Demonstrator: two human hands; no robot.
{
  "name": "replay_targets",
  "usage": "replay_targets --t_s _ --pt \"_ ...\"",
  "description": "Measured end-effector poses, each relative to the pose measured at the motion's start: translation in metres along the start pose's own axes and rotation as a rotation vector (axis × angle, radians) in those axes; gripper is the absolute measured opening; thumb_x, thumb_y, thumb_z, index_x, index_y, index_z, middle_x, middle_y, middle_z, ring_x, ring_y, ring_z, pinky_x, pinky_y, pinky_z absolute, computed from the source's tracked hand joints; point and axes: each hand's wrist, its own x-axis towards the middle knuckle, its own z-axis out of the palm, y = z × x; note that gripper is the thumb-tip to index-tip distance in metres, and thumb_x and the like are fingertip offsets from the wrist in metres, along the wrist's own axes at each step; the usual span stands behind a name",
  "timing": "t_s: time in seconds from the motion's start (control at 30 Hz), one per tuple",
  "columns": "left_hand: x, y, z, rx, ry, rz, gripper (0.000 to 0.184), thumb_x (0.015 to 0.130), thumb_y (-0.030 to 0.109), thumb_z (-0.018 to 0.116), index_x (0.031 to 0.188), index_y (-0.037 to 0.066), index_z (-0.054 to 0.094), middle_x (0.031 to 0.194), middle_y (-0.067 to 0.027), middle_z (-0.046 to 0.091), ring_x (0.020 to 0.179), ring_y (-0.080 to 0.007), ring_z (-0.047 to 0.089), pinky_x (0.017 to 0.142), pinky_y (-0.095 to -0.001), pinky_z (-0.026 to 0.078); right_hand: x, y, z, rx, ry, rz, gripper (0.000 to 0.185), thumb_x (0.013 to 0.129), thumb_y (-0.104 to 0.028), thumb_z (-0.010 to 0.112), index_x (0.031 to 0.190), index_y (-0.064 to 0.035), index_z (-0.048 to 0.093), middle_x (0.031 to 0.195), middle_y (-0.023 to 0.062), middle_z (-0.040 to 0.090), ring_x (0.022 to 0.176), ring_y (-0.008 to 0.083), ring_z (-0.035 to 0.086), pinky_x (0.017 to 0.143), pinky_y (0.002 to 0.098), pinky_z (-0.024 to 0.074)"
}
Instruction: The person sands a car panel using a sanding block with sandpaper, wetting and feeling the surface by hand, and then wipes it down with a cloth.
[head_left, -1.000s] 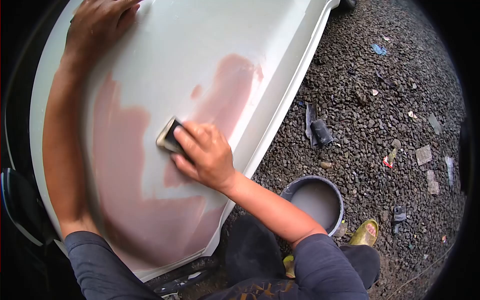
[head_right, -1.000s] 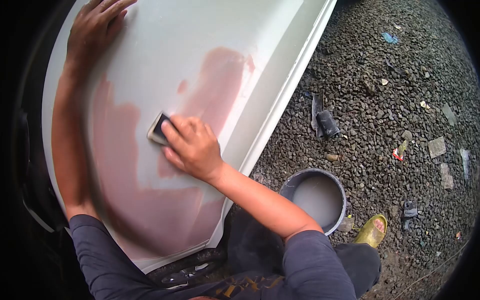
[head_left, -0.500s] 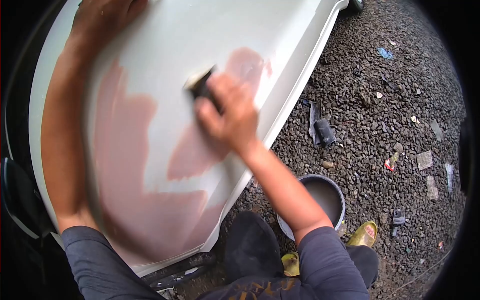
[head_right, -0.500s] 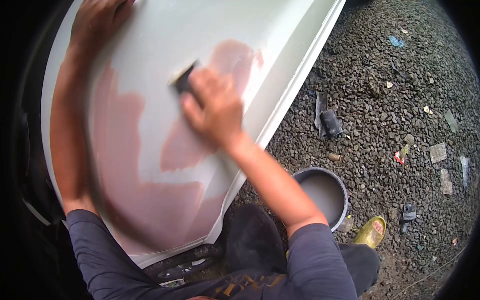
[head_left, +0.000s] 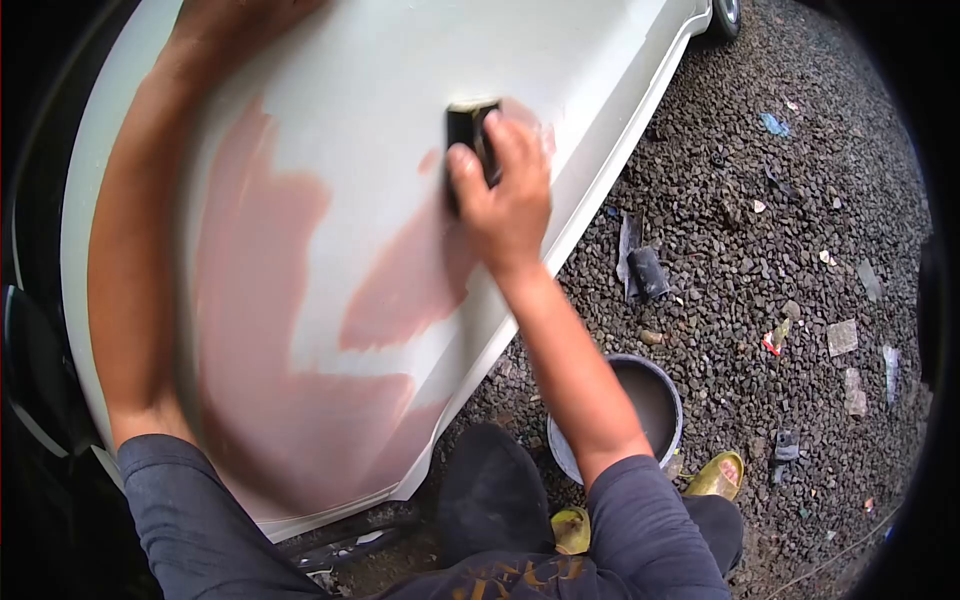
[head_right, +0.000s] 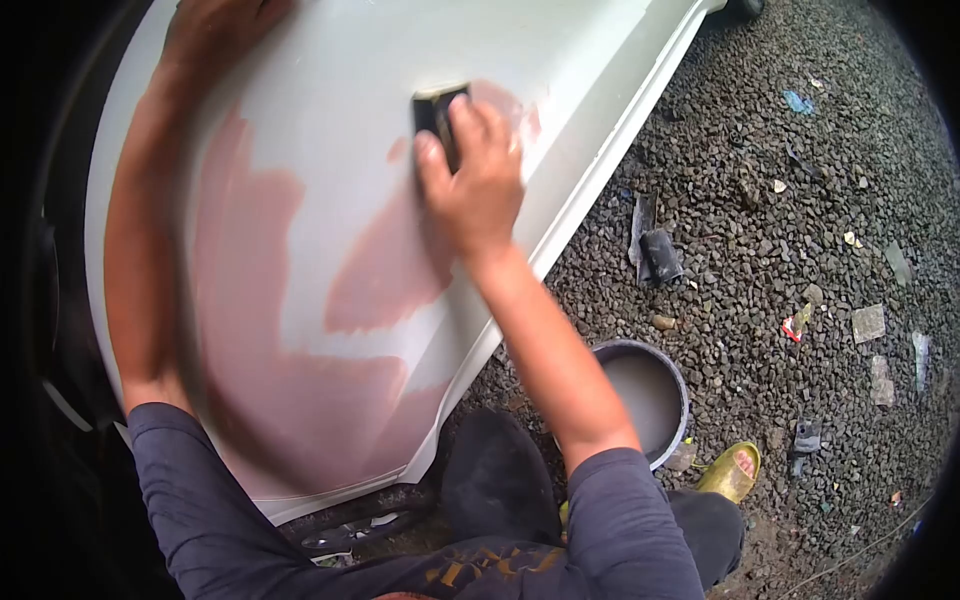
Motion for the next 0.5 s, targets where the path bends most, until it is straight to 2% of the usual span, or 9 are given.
replay_targets --t_s 0.03,0.1,0.17,0.27,0.3,0.4,0.43,0.5 --pt "0.002 -0.001 -0.002 0.017 0.006 -0.003 0.02 0.083 0.015 0.071 0.1 0.016 0.081 0.091 -0.0031 0.075 0.102 -0.0237 0.068 0.093 -0.0429 0.049 -0.009 -0.008 0.003 -0.029 0.023 -0.046 0.05 0.088 -0.028 0.077 0.131 -0.0065 0.068 0.127 0.0182 0.066 0.1 0.0406 0.065 0.084 0.0468 0.0575" --pt "0.001 0.0 -0.004 0.035 0.001 -0.003 0.019 0.084 0.016 0.071 0.1 0.016 0.081 0.091 -0.0031 0.075 0.102 -0.0235 0.068 0.093 -0.043 0.049 -0.041 -0.036 -0.006 0.036 -0.077 -0.119 0.049 0.086 -0.029 0.078 0.129 -0.0073 0.069 0.125 0.0168 0.065 0.099 0.0388 0.065 0.083 0.0449 0.0579" --pt "-0.001 0.0 -0.001 0.029 0.002 -0.003 0.02 0.084 0.017 0.071 0.101 0.015 0.081 0.092 -0.0031 0.075 0.103 -0.0233 0.068 0.094 -0.0438 0.049 -0.035 -0.027 -0.008 0.083 -0.101 -0.232 0.049 0.085 -0.03 0.079 0.128 -0.0077 0.07 0.124 0.0156 0.065 0.099 0.037 0.065 0.081 0.0439 0.0582" --pt "0.0 0.001 -0.004 -0.003 -0.015 -0.02 0.02 0.084 0.017 0.071 0.101 0.015 0.081 0.093 -0.0031 0.076 0.105 -0.0234 0.068 0.094 -0.0447 0.049 0.013 0.012 0.0 -0.004 0.015 -0.071 0.05 0.087 -0.029 0.079 0.131 -0.0075 0.068 0.123 0.0163 0.066 0.099 0.0366 0.065 0.08 0.0459 0.0579" --pt "0.0 0.002 -0.005 -0.017 -0.024 -0.029 0.02 0.084 0.017 0.071 0.101 0.015 0.081 0.094 -0.0031 0.076 0.105 -0.0235 0.068 0.094 -0.045 0.049 0.014 0.011 0.002 -0.048 0.046 -0.077 0.051 0.087 -0.03 0.079 0.131 -0.0069 0.068 0.123 0.0169 0.066 0.1 0.0375 0.065 0.082 0.0462 0.058" --pt "0.001 -0.004 -0.001 0.01 0.017 0.042 0.022 0.083 0.015 0.07 0.102 0.015 0.082 0.095 -0.0036 0.076 0.105 -0.0238 0.068 0.095 -0.0445 0.05 -0.038 -0.04 -0.003 0.029 -0.048 -0.092 0.05 0.087 -0.03 0.079 0.13 -0.0068 0.068 0.124 0.0171 0.066 0.1 0.0379 0.065 0.085 0.0456 0.0581" --pt "0.0 -0.003 -0.001 0.022 0.002 0.029 0.022 0.084 0.015 0.07 0.102 0.015 0.082 0.096 -0.0034 0.077 0.106 -0.0236 0.068 0.096 -0.0445 0.05 -0.051 -0.049 -0.008 0.104 -0.142 -0.083 0.049 0.088 -0.03 0.078 0.13 -0.0076 0.069 0.124 0.017 0.067 0.101 0.0384 0.066 0.086 0.0453 0.0585" --pt "-0.003 -0.002 -0.002 0.045 -0.027 0.005 0.023 0.084 0.015 0.069 0.104 0.016 0.082 0.097 -0.0031 0.077 0.107 -0.0233 0.068 0.097 -0.0444 0.05 -0.035 -0.026 -0.004 0.062 -0.068 -0.141 0.047 0.088 -0.031 0.078 0.128 -0.0072 0.069 0.123 0.0171 0.067 0.101 0.0388 0.066 0.085 0.0455 0.0583"
